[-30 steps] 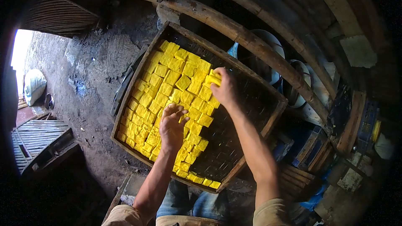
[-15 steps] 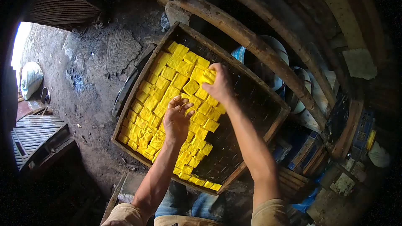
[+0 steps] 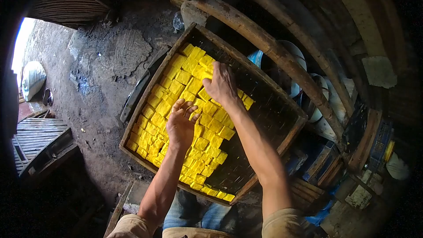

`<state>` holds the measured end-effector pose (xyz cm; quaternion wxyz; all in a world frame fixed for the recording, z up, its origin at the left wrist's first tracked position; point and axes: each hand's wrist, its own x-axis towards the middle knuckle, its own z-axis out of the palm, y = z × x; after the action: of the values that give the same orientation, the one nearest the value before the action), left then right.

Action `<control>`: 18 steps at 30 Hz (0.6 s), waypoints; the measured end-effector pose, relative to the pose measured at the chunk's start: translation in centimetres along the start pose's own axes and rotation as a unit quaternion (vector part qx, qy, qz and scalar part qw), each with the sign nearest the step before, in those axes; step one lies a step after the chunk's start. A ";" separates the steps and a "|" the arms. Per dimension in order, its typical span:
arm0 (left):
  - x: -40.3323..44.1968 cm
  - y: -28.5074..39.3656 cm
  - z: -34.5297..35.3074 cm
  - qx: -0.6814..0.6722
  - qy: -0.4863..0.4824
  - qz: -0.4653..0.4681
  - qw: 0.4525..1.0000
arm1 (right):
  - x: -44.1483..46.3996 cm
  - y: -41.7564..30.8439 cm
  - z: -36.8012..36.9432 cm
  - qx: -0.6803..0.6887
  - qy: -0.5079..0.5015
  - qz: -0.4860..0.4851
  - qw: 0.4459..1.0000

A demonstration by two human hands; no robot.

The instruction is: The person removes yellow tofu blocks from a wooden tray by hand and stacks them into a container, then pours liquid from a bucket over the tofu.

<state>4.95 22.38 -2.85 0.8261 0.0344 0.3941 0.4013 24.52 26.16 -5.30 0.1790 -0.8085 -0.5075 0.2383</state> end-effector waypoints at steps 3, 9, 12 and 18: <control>0.6 -0.4 0.2 0.001 -0.021 -0.012 1.000 | 1.9 0.8 -1.5 0.057 -0.027 -0.040 0.997; 1.5 -2.9 4.6 -0.096 -0.043 -0.088 0.991 | -1.2 1.3 -7.8 0.248 -0.122 -0.135 0.952; 1.2 -4.6 5.1 -0.204 -0.130 -0.153 0.958 | -6.7 1.6 -10.5 0.287 -0.204 -0.081 0.933; -1.0 -4.0 1.6 -0.256 -0.120 -0.198 0.939 | -13.1 7.7 -1.4 -0.058 0.164 -0.034 0.984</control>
<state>8.22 19.36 -2.58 0.9108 -0.2092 0.1748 0.3101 26.15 10.99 -5.56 0.2205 -0.8279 -0.5114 0.0667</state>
